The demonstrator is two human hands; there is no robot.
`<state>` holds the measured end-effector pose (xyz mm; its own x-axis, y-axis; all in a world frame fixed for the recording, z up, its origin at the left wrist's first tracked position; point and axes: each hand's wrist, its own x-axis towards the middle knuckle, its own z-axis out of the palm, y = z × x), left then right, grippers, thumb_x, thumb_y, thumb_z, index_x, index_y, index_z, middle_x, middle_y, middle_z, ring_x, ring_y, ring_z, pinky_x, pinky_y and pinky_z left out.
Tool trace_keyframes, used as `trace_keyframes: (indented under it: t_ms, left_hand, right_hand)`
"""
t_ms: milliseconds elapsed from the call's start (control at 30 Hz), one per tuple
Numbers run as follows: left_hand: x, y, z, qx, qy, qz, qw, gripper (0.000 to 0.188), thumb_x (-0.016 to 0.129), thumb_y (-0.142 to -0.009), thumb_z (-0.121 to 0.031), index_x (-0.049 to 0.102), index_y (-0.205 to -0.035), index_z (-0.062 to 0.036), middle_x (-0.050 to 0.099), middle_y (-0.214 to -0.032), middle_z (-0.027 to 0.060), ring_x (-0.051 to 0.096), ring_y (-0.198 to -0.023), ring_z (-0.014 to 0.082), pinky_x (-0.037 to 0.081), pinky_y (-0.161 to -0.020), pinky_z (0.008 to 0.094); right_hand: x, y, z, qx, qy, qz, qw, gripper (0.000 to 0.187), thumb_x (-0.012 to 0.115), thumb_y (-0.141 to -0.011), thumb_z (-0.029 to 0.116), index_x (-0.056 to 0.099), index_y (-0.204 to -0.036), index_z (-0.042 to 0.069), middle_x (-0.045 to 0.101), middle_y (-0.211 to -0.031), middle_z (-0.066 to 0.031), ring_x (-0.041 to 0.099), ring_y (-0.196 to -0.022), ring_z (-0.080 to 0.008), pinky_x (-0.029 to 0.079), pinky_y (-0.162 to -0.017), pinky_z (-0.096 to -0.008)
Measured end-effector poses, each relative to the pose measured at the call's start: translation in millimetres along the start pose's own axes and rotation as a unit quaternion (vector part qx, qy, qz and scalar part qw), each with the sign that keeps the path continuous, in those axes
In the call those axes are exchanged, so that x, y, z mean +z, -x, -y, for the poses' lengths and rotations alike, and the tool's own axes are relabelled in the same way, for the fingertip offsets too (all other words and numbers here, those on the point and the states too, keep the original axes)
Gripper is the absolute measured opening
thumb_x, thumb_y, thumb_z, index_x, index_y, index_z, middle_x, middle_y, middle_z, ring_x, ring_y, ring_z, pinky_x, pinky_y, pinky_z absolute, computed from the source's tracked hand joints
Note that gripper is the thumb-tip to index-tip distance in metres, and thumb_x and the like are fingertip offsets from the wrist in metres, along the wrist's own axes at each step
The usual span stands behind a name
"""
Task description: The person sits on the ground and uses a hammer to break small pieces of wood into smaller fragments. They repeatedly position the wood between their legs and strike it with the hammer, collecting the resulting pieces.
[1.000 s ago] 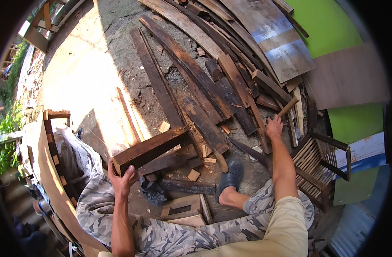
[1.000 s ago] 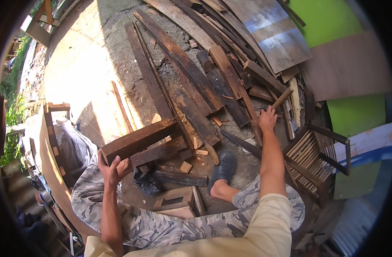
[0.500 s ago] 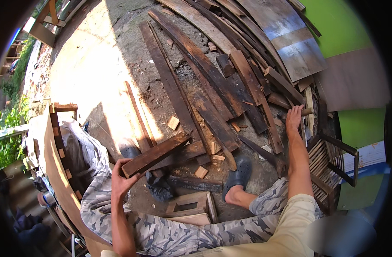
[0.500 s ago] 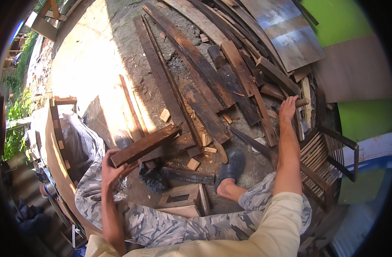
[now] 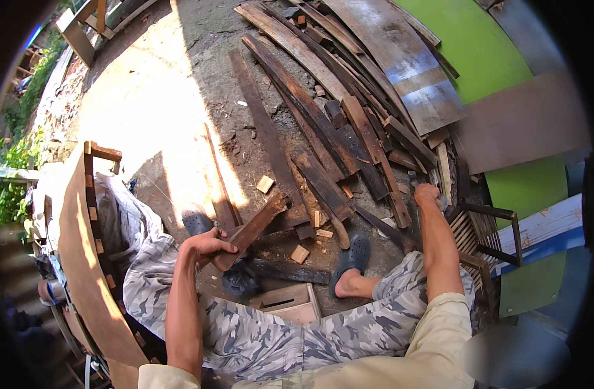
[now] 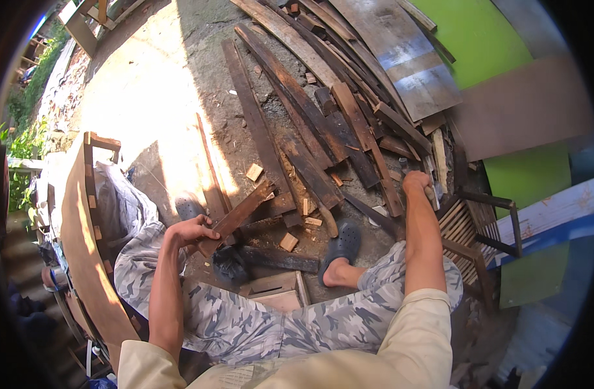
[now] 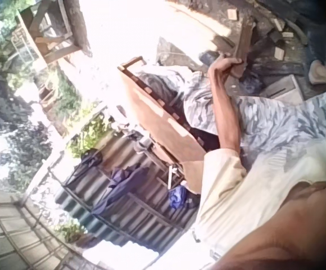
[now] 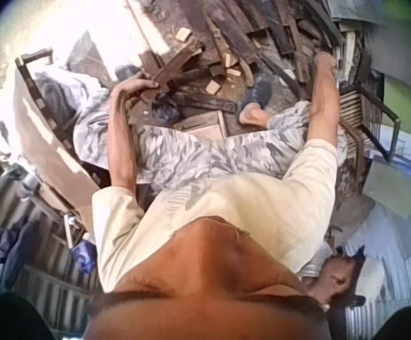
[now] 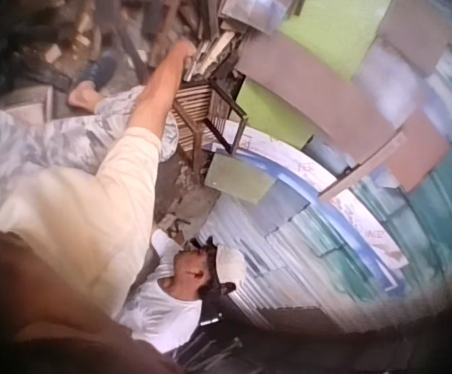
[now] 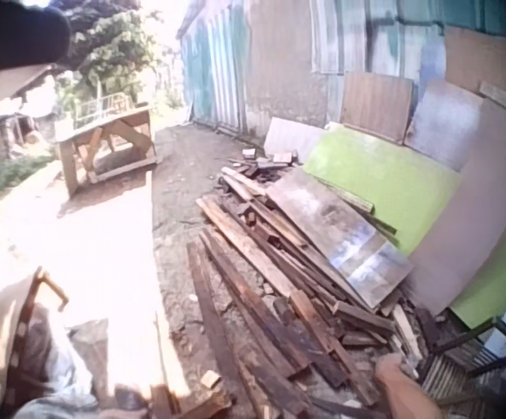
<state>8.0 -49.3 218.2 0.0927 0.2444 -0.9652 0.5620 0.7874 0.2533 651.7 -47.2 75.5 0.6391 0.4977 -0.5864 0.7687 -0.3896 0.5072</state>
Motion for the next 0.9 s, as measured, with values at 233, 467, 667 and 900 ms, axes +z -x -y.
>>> trace_keyframes:
  t_ms: [233,467,667,900]
  left_hand:
    - [49.5,-54.0,46.9,0.007,-0.284,-0.053,0.957,0.096,0.082,-0.060,-0.043,0.048,-0.133,0.0094,0.064,-0.122,0.0234,0.064,-0.110,0.0344,0.052,-0.091,0.0398]
    - [82.9,-59.0,86.5,0.099,-0.344,-0.203,0.911,0.104,0.082,-0.066,-0.040,0.029,-0.145,-0.0004,0.053,-0.136,0.0272,0.055,-0.125,0.0425,0.047,-0.104,0.0469]
    - [68.7,-67.2,94.0,0.158,-0.232,-0.218,0.935,0.081,0.070,-0.066,-0.022,0.043,-0.140,-0.0009,0.061,-0.123,0.0260,0.059,-0.118,0.0402,0.049,-0.096,0.0457]
    - [38.0,-105.0,96.4,0.199,0.028,0.031,0.979,0.079,0.060,-0.062,-0.005,0.052,-0.140,-0.0026,0.064,-0.105,0.0136,0.062,-0.091,0.0232,0.051,-0.075,0.0314]
  right_hand:
    - [-79.5,95.3,-40.5,-0.092,0.003,0.047,0.995,0.034,0.071,-0.087,0.033,0.076,-0.109,0.008,0.074,-0.110,-0.0096,0.072,-0.101,-0.0284,0.056,-0.083,-0.0428]
    - [-77.8,250.4,-54.6,-0.174,-0.377,-0.049,0.909,0.045,0.073,-0.090,0.033,0.061,-0.105,-0.009,0.060,-0.068,-0.0105,0.054,-0.049,-0.0202,0.042,-0.048,-0.0388]
    - [-41.0,344.6,-20.4,-0.218,-0.604,0.055,0.765,0.035,0.067,-0.096,0.032,0.057,-0.093,-0.001,0.054,-0.064,-0.0038,0.050,-0.048,-0.0141,0.040,-0.044,-0.0324]
    - [-0.6,347.5,9.3,-0.195,-0.578,0.007,0.793,0.033,0.067,-0.096,0.029,0.060,-0.101,-0.004,0.056,-0.063,-0.0057,0.052,-0.046,-0.0142,0.040,-0.043,-0.0326]
